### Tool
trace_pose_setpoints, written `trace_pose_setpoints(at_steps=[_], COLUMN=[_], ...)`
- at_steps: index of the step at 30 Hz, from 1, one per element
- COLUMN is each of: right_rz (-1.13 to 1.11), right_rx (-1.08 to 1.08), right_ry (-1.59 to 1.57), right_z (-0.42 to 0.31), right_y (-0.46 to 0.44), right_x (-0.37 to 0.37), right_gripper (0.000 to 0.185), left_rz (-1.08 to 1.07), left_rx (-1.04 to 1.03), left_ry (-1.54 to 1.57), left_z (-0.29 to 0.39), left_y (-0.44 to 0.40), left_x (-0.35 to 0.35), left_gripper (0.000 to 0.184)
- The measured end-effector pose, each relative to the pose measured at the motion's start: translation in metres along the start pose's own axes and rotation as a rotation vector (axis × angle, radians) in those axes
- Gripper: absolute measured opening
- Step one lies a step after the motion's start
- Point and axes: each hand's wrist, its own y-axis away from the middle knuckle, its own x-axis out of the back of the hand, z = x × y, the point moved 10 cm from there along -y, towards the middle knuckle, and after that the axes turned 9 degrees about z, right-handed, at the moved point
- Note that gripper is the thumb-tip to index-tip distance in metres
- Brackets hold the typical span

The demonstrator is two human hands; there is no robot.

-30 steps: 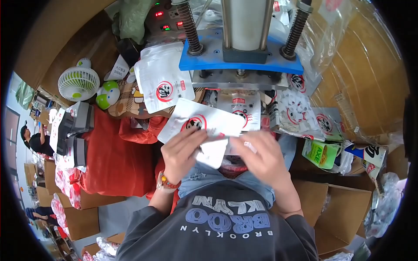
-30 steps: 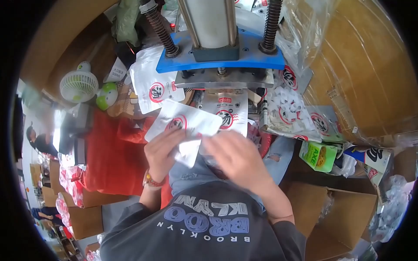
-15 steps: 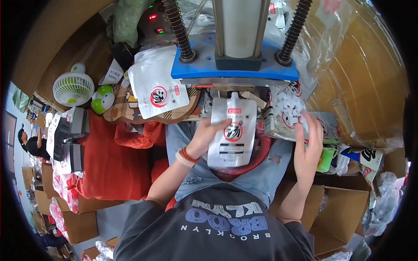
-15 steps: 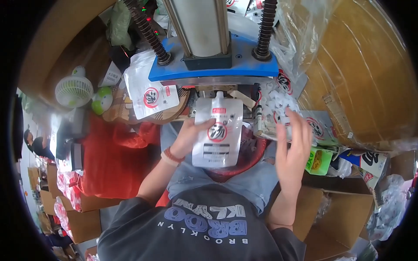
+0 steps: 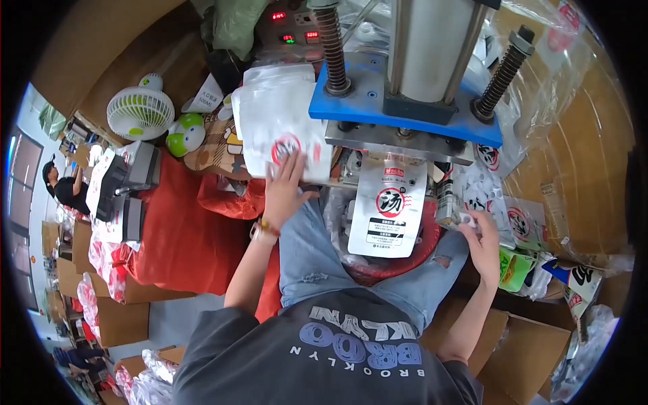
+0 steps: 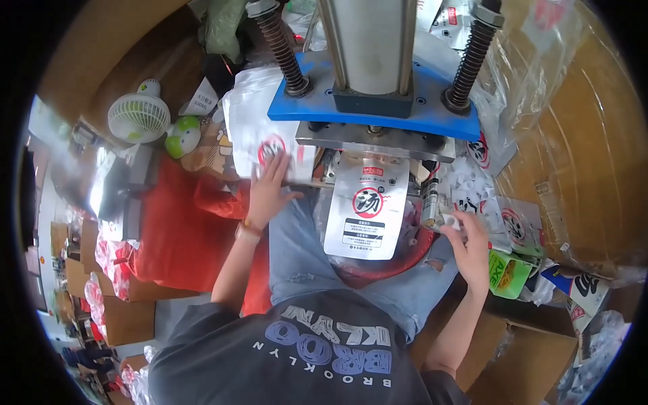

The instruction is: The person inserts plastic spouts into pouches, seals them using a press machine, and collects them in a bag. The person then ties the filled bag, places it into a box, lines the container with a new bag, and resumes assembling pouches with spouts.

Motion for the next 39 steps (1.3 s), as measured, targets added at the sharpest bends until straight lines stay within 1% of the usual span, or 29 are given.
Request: trace_pose_setpoints(at_steps=[1,3,4,5,7,8,10,11,13,15,16,17,18,19,20,21,22,24,25,26,28,30,32,34,35,36,37,38,39], right_rz=[0.069,0.128,0.188,0.232,0.262,0.351,0.329,0.323,0.276,0.196,0.202,0.139,0.076,0.105,0.124,0.141,0.114,0.381,0.364,0.340,0.214,0.154,0.140,0.125,0.052,-0.022,-0.025,-0.031,-0.044], right_rx=[-0.047,-0.034,0.000,-0.059,0.026,0.218,0.515,0.603,0.778,0.788,0.787,0.724,0.659,0.642,0.484,0.326,0.140,-0.031,-0.043,-0.059,-0.107,-0.151,-0.337,-0.316,-0.241,-0.158,-0.141,-0.135,-0.140], right_ry=[-0.149,-0.197,-0.245,-0.458,-0.511,-0.297,-0.115,-0.092,-0.064,-0.055,-0.194,-0.259,-0.323,-0.288,-0.291,-0.296,-0.394,-0.636,-0.925,-1.213,-1.342,-1.328,-1.364,-1.387,-1.473,-1.555,-1.524,-1.529,-1.393], right_z=[0.000,-0.030,-0.060,-0.088,-0.121,-0.148,-0.186,-0.190,-0.211,-0.232,-0.236,-0.233,-0.228,-0.222,-0.202,-0.180,-0.152,-0.106,-0.102,-0.099,-0.092,-0.079,-0.062,-0.059,-0.069,-0.080,-0.083,-0.087,-0.089], right_y=[0.001,0.007,0.007,0.009,0.017,0.020,0.017,0.016,0.029,0.040,0.042,0.041,0.039,0.035,0.024,0.015,0.009,0.010,0.010,0.011,0.011,0.017,0.028,0.036,0.037,0.037,0.038,0.039,0.040], right_x=[0.006,0.019,0.029,0.031,0.031,0.035,0.014,-0.003,-0.018,0.003,0.018,0.022,0.022,0.019,0.011,0.001,-0.003,0.024,0.034,0.045,0.050,0.041,0.021,0.014,0.011,0.011,0.009,0.007,0.001], right_gripper=[0.024,0.024,0.024,0.028,0.036,0.042,0.040,0.038,0.038,0.042,0.045,0.046,0.048,0.055,0.059,0.064,0.062,0.049,0.045,0.040,0.040,0.037,0.035,0.038,0.041,0.043,0.037,0.037,0.033], left_rz=[0.177,0.039,0.134,0.132,0.209,0.199,0.345,0.339,0.350,0.331,0.303,0.248,0.144,0.041,-0.030,-0.206,-0.383,-0.432,-0.464,-0.444,-0.402,-0.413,-0.318,-0.418,-0.467,-0.458,-0.202,0.036,0.176], left_rx=[-0.115,0.235,0.305,0.307,0.330,0.331,0.098,-0.067,-0.276,-0.368,-0.394,-0.382,-0.342,-0.301,-0.210,-0.013,0.187,0.596,0.799,0.829,0.855,0.894,0.924,0.920,0.829,0.837,0.682,0.520,0.365], left_ry=[0.154,0.244,0.434,0.441,0.525,0.526,0.569,0.507,0.425,0.475,0.543,0.662,0.702,0.741,0.903,0.995,1.075,1.322,1.458,1.554,1.631,1.601,1.619,1.515,1.464,1.460,1.180,0.889,0.308], left_z=[0.005,-0.020,-0.010,0.001,0.018,0.029,0.071,0.092,0.124,0.136,0.138,0.141,0.144,0.149,0.145,0.138,0.134,0.130,0.132,0.134,0.134,0.127,0.123,0.118,0.117,0.106,0.076,0.054,0.043], left_y=[0.004,0.022,0.019,0.021,0.028,0.033,0.031,0.031,0.035,0.037,0.037,0.036,0.032,0.030,0.030,0.032,0.039,0.038,0.034,0.022,0.000,-0.005,-0.007,-0.001,-0.004,-0.005,-0.020,-0.032,-0.038], left_x=[0.018,0.021,0.049,0.061,0.087,0.093,0.131,0.143,0.164,0.182,0.189,0.191,0.179,0.166,0.130,0.082,0.036,-0.006,-0.017,-0.023,-0.034,-0.048,-0.055,-0.064,-0.064,-0.063,-0.040,-0.009,0.022], left_gripper=[0.057,0.027,0.022,0.022,0.021,0.029,0.035,0.037,0.032,0.031,0.031,0.030,0.028,0.026,0.023,0.023,0.025,0.026,0.025,0.024,0.024,0.024,0.021,0.021,0.028,0.028,0.047,0.067,0.079])
